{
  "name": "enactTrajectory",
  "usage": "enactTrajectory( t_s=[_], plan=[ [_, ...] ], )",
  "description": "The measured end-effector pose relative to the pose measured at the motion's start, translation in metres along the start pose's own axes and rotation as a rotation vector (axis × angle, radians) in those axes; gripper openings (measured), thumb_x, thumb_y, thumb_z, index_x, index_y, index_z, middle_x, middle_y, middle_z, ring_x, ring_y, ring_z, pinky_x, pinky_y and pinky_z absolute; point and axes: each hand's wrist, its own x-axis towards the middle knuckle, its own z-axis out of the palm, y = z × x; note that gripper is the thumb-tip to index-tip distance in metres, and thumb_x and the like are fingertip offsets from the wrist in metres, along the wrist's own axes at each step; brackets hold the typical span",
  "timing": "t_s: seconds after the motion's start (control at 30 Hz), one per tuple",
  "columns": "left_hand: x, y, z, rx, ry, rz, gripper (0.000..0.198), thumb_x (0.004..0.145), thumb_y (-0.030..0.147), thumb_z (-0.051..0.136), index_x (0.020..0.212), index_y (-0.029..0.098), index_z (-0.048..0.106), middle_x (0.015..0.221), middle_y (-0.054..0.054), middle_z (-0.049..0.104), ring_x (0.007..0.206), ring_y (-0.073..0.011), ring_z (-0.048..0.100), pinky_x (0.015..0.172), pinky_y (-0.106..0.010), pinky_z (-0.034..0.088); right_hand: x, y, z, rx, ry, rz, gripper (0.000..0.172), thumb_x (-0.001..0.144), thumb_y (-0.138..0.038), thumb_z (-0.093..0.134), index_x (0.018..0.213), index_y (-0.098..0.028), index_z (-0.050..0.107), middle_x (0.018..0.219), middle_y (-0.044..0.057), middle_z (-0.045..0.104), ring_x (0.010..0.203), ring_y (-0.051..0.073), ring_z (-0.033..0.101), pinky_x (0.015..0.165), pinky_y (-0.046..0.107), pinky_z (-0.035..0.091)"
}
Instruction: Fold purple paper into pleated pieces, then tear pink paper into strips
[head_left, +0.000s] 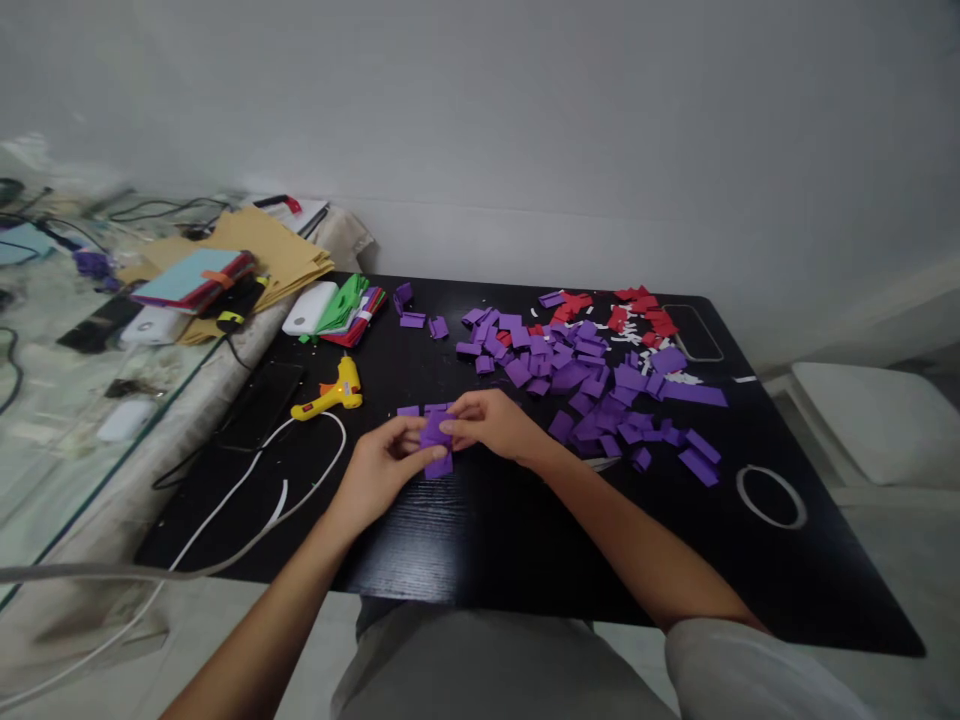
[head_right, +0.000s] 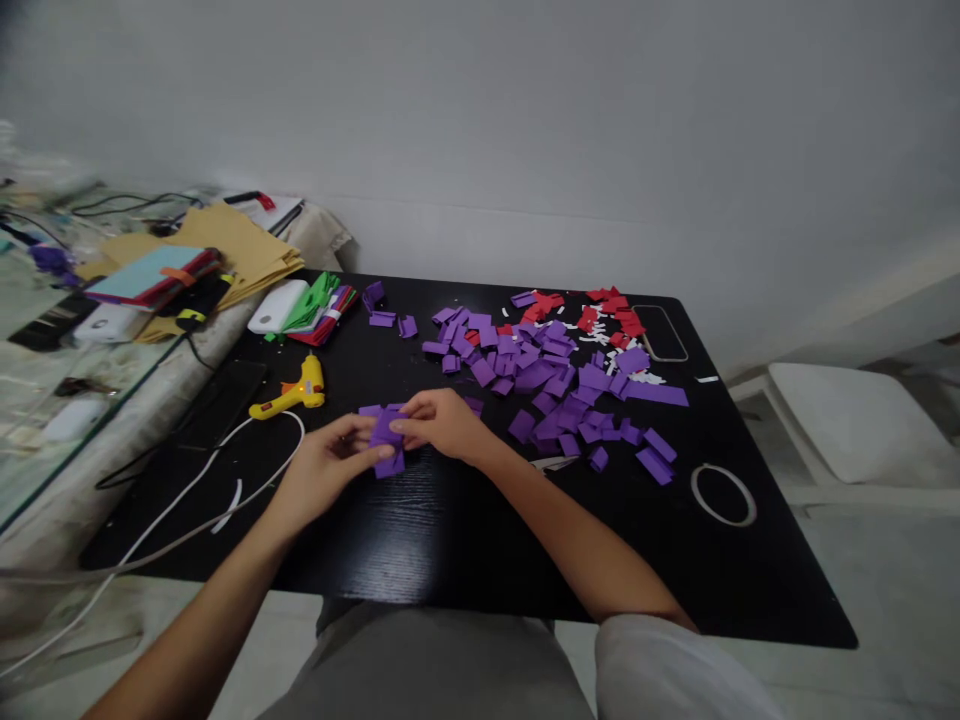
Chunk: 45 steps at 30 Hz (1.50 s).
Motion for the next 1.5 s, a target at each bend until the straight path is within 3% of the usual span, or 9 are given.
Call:
enactTrajectory(
  t_s=[0.17, 0.27, 0.33, 0.47, 0.6, 0.8, 1.17, 1.33, 1.5],
  plan=[
    [-0.029, -0.026, -0.011, 0.038, 0.037, -0.049, 0.038, 0.077, 0.046, 0.081, 0.108, 0.026, 0.076, 0.079, -0.001, 0.072, 0.075, -0.0215, 0.068, 0.074, -0.037, 0.059, -0.024, 0.013, -0.004, -0.172, -0.041, 0.071, 0.019, 0.080, -0.026, 0.086, 0.083, -0.014, 0.072, 0.065, 0.000, 0.072, 0.060, 0.015, 0.073, 0.061, 0.027, 0.065],
    [-0.036, -0.040, -0.018, 0.088, 0.023, -0.018, 0.030, 0.082, 0.044, 0.078, 0.107, 0.027, 0.076, 0.082, -0.001, 0.072, 0.076, -0.0213, 0.068, 0.074, -0.037, 0.059, -0.032, 0.020, 0.000, -0.292, -0.074, 0.097, 0.004, 0.083, -0.012, 0.077, 0.083, -0.015, 0.075, 0.062, -0.001, 0.070, 0.055, 0.013, 0.070, 0.058, 0.026, 0.062],
    [-0.037, -0.047, -0.020, 0.170, 0.042, 0.035, 0.029, 0.084, 0.040, 0.075, 0.111, 0.028, 0.073, 0.094, -0.003, 0.074, 0.081, -0.0222, 0.070, 0.079, -0.039, 0.061, -0.032, 0.025, 0.006, -0.381, -0.045, 0.082, 0.008, 0.085, -0.008, 0.074, 0.087, -0.016, 0.076, 0.066, 0.000, 0.071, 0.057, 0.014, 0.070, 0.060, 0.027, 0.062],
    [-0.035, -0.054, -0.020, 0.378, 0.148, 0.194, 0.029, 0.090, 0.035, 0.070, 0.118, 0.028, 0.068, 0.122, -0.007, 0.070, 0.091, -0.0236, 0.072, 0.089, -0.044, 0.063, -0.029, 0.032, 0.022, -0.561, 0.103, -0.016, 0.017, 0.087, -0.009, 0.075, 0.102, -0.017, 0.074, 0.092, 0.008, 0.076, 0.082, 0.022, 0.075, 0.085, 0.040, 0.062],
    [-0.040, -0.056, -0.017, 0.554, 0.214, 0.339, 0.019, 0.098, 0.034, 0.063, 0.114, 0.026, 0.068, 0.123, -0.010, 0.069, 0.110, -0.0276, 0.071, 0.101, -0.048, 0.060, -0.038, 0.038, 0.032, -0.722, 0.157, -0.106, 0.030, 0.088, -0.007, 0.075, 0.117, -0.017, 0.071, 0.122, 0.015, 0.069, 0.104, 0.026, 0.072, 0.105, 0.049, 0.055],
    [-0.058, -0.073, -0.015, 0.742, 0.092, 0.589, 0.027, 0.105, 0.026, 0.054, 0.127, 0.024, 0.070, 0.136, -0.010, 0.070, 0.124, -0.0270, 0.068, 0.105, -0.045, 0.057, -0.063, 0.058, 0.032, -1.011, -0.033, -0.380, 0.020, 0.094, -0.009, 0.071, 0.113, -0.012, 0.073, 0.120, 0.014, 0.066, 0.113, 0.025, 0.067, 0.108, 0.042, 0.056],
    [-0.056, -0.087, -0.017, 0.791, 0.140, 0.663, 0.031, 0.104, 0.024, 0.058, 0.132, 0.020, 0.069, 0.138, -0.013, 0.071, 0.129, -0.0288, 0.068, 0.106, -0.047, 0.059, -0.057, 0.076, 0.044, -1.079, 0.041, -0.540, 0.017, 0.100, -0.011, 0.063, 0.112, -0.014, 0.073, 0.114, 0.013, 0.067, 0.109, 0.026, 0.066, 0.103, 0.043, 0.060],
    [-0.058, -0.082, -0.016, 0.711, 0.153, 0.637, 0.036, 0.102, 0.023, 0.061, 0.137, 0.023, 0.066, 0.143, -0.011, 0.068, 0.136, -0.0282, 0.063, 0.113, -0.048, 0.055, -0.051, 0.062, 0.035, -0.991, 0.054, -0.570, 0.018, 0.098, -0.013, 0.066, 0.115, -0.014, 0.072, 0.116, 0.012, 0.068, 0.110, 0.023, 0.067, 0.104, 0.039, 0.058],
    [-0.057, -0.077, -0.021, 0.589, 0.205, 0.568, 0.025, 0.100, 0.024, 0.064, 0.124, 0.024, 0.070, 0.133, -0.009, 0.071, 0.125, -0.0245, 0.068, 0.109, -0.044, 0.057, 0.024, -0.002, 0.020, -1.119, 0.108, -0.508, 0.027, 0.100, -0.017, 0.063, 0.126, -0.013, 0.070, 0.122, 0.014, 0.069, 0.119, 0.025, 0.064, 0.112, 0.042, 0.050]
  ],
)
